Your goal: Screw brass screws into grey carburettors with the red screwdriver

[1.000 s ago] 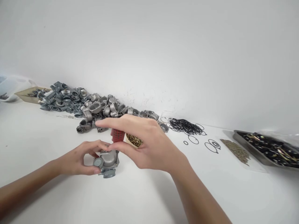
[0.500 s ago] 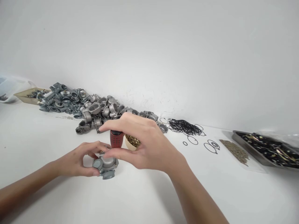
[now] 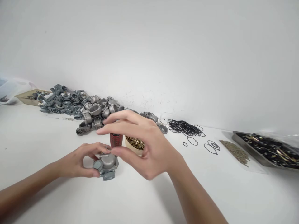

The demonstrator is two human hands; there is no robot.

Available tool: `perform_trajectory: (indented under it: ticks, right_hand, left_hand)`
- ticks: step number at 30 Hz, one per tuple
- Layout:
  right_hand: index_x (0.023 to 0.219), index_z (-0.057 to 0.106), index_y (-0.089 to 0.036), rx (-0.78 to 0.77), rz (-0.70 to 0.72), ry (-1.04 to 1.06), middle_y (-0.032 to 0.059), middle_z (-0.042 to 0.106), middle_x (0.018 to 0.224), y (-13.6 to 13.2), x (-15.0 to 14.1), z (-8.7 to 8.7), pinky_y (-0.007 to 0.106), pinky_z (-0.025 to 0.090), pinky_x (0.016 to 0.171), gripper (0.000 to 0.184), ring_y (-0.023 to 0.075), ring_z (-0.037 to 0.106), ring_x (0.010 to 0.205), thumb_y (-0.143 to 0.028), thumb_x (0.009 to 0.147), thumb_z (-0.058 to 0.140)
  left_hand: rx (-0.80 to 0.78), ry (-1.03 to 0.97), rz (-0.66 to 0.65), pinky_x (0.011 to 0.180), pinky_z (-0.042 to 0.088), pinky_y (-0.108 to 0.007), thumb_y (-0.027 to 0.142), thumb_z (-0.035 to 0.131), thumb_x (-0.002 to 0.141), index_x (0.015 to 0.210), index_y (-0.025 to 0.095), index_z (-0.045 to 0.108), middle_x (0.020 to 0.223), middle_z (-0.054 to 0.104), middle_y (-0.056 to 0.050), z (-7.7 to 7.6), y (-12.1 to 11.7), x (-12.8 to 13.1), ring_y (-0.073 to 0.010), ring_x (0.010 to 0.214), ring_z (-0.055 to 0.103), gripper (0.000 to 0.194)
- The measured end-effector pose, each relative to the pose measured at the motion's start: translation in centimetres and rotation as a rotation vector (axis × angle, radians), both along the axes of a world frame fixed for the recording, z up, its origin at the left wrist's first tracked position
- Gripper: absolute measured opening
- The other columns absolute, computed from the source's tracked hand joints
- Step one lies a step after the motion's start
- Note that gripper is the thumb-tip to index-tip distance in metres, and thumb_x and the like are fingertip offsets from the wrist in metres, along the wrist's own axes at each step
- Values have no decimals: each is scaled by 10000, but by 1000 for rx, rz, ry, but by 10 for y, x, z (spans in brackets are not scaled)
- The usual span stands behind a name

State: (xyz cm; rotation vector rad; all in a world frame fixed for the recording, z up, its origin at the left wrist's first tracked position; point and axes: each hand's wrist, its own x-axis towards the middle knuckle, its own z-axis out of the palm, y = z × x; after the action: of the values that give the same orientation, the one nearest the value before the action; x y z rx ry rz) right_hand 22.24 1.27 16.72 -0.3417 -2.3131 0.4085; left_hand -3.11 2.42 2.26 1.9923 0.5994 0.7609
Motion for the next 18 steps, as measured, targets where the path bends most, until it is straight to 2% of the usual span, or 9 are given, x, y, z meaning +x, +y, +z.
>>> perform_trajectory:
  ticks: [1, 3, 5, 8, 11, 15, 18]
  right_hand:
    - [1279, 693, -143, -42, 42, 0, 131, 725, 1185, 0, 0, 1, 290, 620, 702, 316, 147, 713, 866, -93, 976, 620]
    - [1295, 686, -166, -80, 75, 22, 100, 765, 1096, 0, 1, 2, 304, 632, 745, 360, 154, 726, 873, -42, 962, 626]
    - [1234, 719, -193, -41, 22, 47, 55, 776, 948, 0, -1, 0, 267, 607, 679, 334, 140, 709, 802, -63, 926, 724]
    - [1169, 745, -200, 67, -66, 38, 31, 745, 868, 1, -3, -3, 213, 529, 562, 311, 111, 656, 714, -151, 873, 826]
    - [1222, 721, -170, 74, -65, 11, 48, 726, 913, 0, -2, -2, 234, 565, 620, 323, 118, 662, 760, -125, 906, 767]
    - [1410, 612, -157, -1, 4, -80, 86, 758, 1041, 0, 4, 4, 346, 633, 778, 485, 171, 715, 894, -40, 939, 601]
    - [1389, 647, -218, 36, -31, -3, 54, 777, 991, 0, 9, 8, 352, 641, 783, 495, 180, 736, 883, -32, 930, 653]
  left_hand:
    - [2, -6, -2, 893, 598, -357, 417, 821, 879, 1281, 300, 632, 1367, 672, -61, 0, 0, 0, -288, 1214, 656, 459]
    - [-1, -7, -7, 894, 595, -358, 421, 819, 881, 1284, 302, 630, 1366, 675, -58, 0, 0, 0, -287, 1208, 659, 460]
    - [-9, 6, -9, 889, 591, -350, 414, 820, 881, 1282, 307, 633, 1341, 684, -47, 1, 1, 1, -274, 1177, 671, 456]
    - [-19, 21, -8, 884, 588, -338, 422, 817, 884, 1272, 313, 638, 1319, 691, -35, 2, 1, 1, -262, 1159, 677, 441]
    - [18, 11, 0, 888, 588, -336, 539, 797, 887, 1286, 314, 630, 1347, 680, -47, -1, 2, 1, -269, 1178, 671, 488]
    - [158, 29, 62, 777, 585, -302, 759, 698, 852, 1282, 309, 620, 1412, 646, -72, -10, 2, -3, -262, 1077, 707, 628]
    - [244, 20, 86, 693, 582, -279, 755, 549, 957, 1269, 293, 624, 1437, 620, -93, -12, 2, -5, -217, 926, 735, 562]
